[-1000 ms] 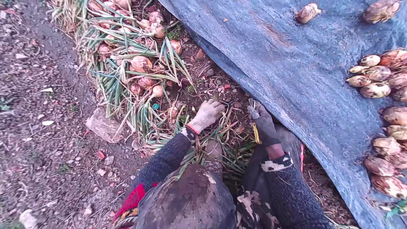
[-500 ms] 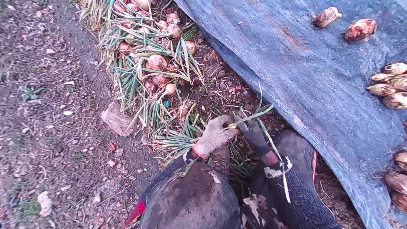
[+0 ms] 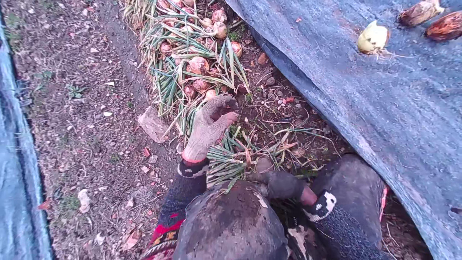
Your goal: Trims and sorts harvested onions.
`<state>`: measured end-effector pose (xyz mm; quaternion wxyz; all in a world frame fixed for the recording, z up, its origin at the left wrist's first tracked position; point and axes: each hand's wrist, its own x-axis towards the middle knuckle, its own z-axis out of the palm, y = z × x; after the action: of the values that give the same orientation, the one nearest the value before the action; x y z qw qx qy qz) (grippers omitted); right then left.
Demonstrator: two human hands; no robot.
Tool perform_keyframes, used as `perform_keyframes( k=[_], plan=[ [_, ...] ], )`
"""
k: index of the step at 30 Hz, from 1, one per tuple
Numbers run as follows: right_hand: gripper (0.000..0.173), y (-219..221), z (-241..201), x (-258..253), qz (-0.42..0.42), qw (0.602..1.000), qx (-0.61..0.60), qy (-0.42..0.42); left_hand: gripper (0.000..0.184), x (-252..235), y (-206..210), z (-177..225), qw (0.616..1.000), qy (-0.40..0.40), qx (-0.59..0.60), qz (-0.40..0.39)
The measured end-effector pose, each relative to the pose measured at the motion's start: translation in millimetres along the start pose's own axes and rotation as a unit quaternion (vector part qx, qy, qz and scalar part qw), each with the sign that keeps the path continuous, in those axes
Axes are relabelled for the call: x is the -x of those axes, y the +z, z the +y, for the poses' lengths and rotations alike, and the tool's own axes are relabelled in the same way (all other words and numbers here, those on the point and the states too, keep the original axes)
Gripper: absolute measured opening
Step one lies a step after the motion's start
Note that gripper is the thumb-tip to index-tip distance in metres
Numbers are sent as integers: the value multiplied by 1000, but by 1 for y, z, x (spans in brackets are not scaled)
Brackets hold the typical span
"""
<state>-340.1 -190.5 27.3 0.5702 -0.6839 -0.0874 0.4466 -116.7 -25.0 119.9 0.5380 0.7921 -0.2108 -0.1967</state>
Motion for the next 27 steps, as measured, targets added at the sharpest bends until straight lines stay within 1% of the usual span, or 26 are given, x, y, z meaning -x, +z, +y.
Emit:
perform_keyframes(
  k=[1,2,3,4,5,6,7,9,11,13,15,16,17,18,19,20,22,24,25,27],
  plan=[
    [59,1,4,0,-4,1000,-3,-5,46,-6,-9,-28,986,-59,-152,31],
    [64,0,10,-1,8,1000,-5,10,47,-10,-16,-62,954,-132,-269,27],
    [68,-3,14,-2,34,999,-3,35,52,-12,-21,-96,921,-199,-335,0],
    [70,-8,16,-3,68,996,-1,63,57,-10,-22,-127,898,-241,-367,-33],
    [70,-13,20,-7,111,990,-3,83,61,-6,-21,-154,886,-257,-382,-54],
    [68,-16,24,-9,154,983,-14,96,64,1,-18,-171,884,-257,-387,-54],
    [67,-21,24,-9,194,975,-33,106,66,6,-14,-180,889,-249,-384,-36],
    [69,-26,26,-9,282,951,-85,97,67,16,-6,-173,904,-214,-369,11],
    [72,-30,28,-11,355,922,-134,75,67,21,6,-143,928,-164,-332,38],
    [76,-28,28,-13,391,903,-169,49,71,31,23,-105,961,-138,-238,30],
    [79,-27,26,-13,398,893,-208,1,74,38,43,-69,981,-146,-126,-16],
    [77,-28,24,-12,401,885,-235,-39,72,41,54,-55,982,-161,-77,-55],
    [70,-27,21,-12,416,865,-268,-82,67,44,64,-45,978,-182,-39,-98],
    [57,-25,18,-11,432,841,-300,-126,55,49,74,-38,970,-202,3,-139],
    [47,-25,15,-7,441,821,-325,-162,47,53,84,-35,958,-219,45,-180],
    [42,-26,12,-4,449,805,-343,-180,44,55,90,-33,946,-238,70,-211],
    [38,-26,12,1,453,791,-368,-185,44,59,97,-35,931,-264,117,-224],
    [38,-25,16,1,436,795,-386,-171,47,59,94,-38,936,-249,102,-228],
    [38,-24,19,0,424,797,-399,-160,48,59,92,-38,947,-223,58,-225],
    [39,-24,22,-2,404,804,-416,-133,58,61,88,-38,965,-134,-81,-209]
  ],
)
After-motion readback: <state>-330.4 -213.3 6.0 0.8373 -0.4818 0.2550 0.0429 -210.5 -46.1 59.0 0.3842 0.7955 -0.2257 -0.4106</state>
